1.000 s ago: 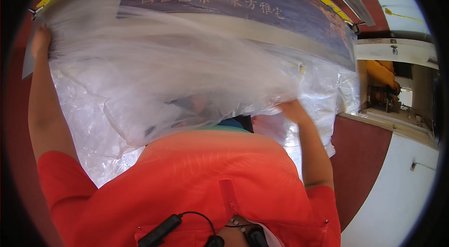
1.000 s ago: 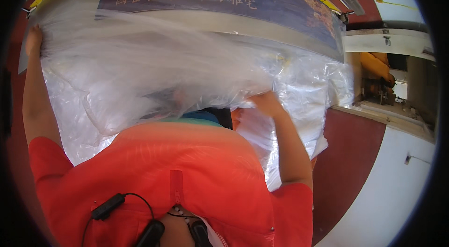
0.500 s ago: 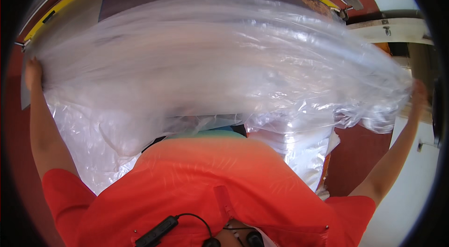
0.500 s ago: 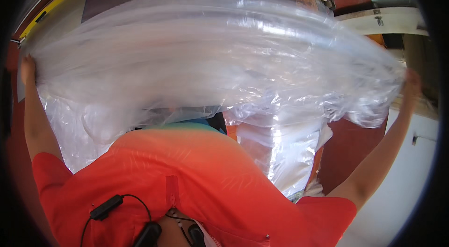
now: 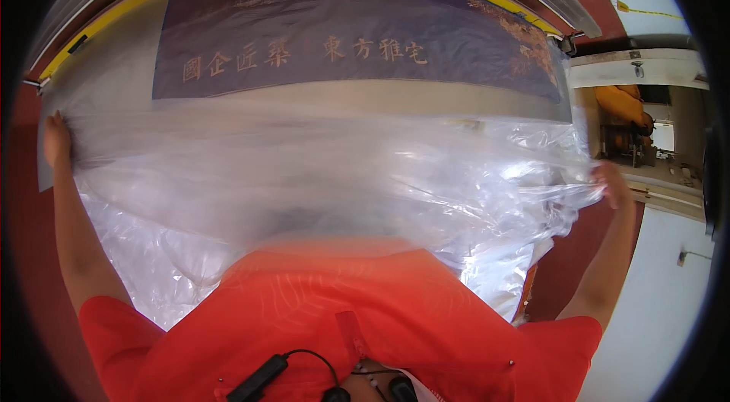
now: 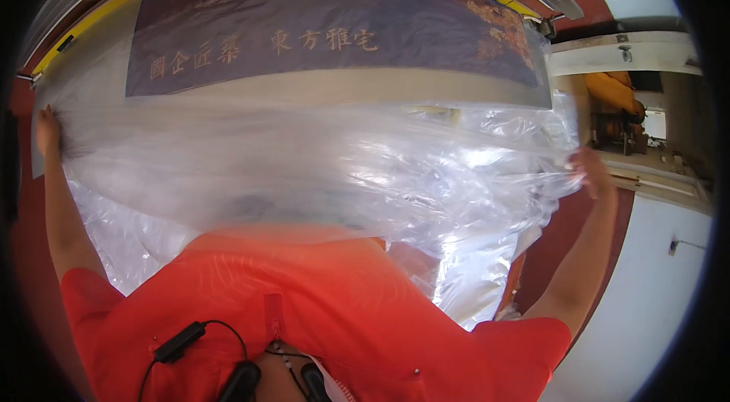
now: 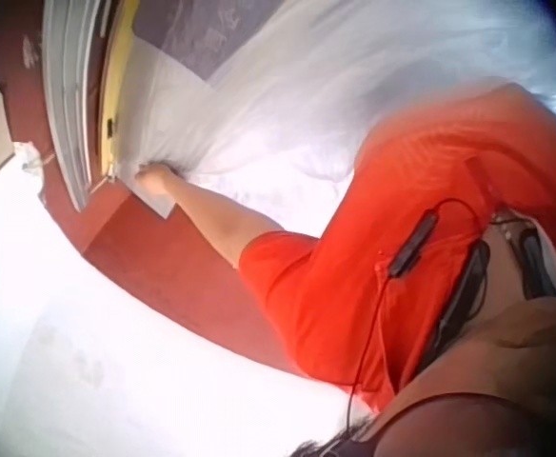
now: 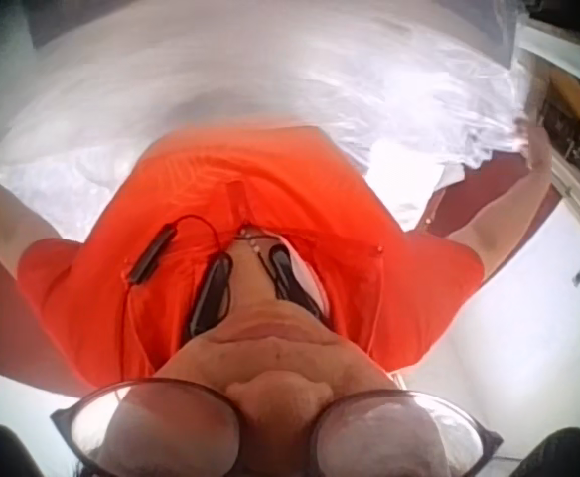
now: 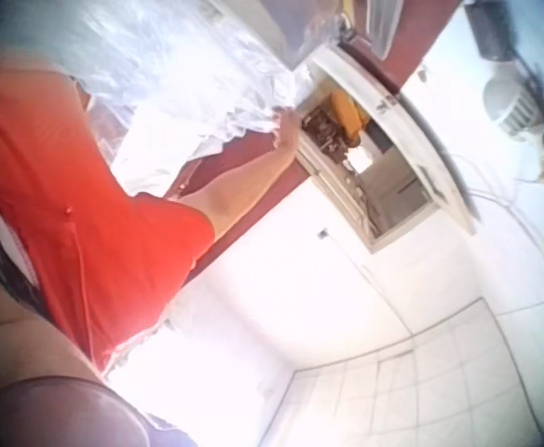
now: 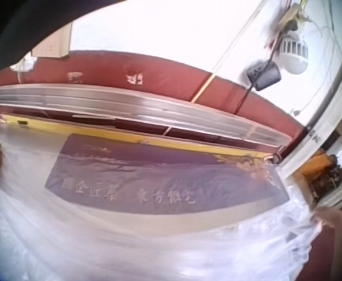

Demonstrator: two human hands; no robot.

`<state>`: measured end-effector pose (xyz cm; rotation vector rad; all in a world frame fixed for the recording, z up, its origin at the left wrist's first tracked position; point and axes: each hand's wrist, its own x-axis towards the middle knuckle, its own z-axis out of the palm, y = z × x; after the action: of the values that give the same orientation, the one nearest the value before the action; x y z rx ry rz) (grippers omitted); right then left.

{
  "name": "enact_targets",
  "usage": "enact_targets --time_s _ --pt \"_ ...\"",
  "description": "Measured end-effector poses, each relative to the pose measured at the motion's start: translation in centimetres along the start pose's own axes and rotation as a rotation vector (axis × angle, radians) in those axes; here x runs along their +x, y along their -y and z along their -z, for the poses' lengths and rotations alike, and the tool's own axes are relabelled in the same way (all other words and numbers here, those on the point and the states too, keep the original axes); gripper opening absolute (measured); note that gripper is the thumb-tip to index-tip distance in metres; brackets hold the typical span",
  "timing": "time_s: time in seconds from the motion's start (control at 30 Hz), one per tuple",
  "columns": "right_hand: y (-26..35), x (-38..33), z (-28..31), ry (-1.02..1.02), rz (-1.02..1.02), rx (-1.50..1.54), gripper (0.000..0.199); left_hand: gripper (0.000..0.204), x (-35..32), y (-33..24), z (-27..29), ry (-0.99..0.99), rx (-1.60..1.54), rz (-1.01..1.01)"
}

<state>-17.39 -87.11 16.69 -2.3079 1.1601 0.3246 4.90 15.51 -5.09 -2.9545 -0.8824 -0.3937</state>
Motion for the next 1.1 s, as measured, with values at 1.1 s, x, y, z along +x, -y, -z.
enact_targets --time_s 1.1 --pt "26.2 3.0 -28.4 -0.498 1.200 -0.205 0.016 0.042 -3.6 4.7 13.0 0.469 -1.446 0.062"
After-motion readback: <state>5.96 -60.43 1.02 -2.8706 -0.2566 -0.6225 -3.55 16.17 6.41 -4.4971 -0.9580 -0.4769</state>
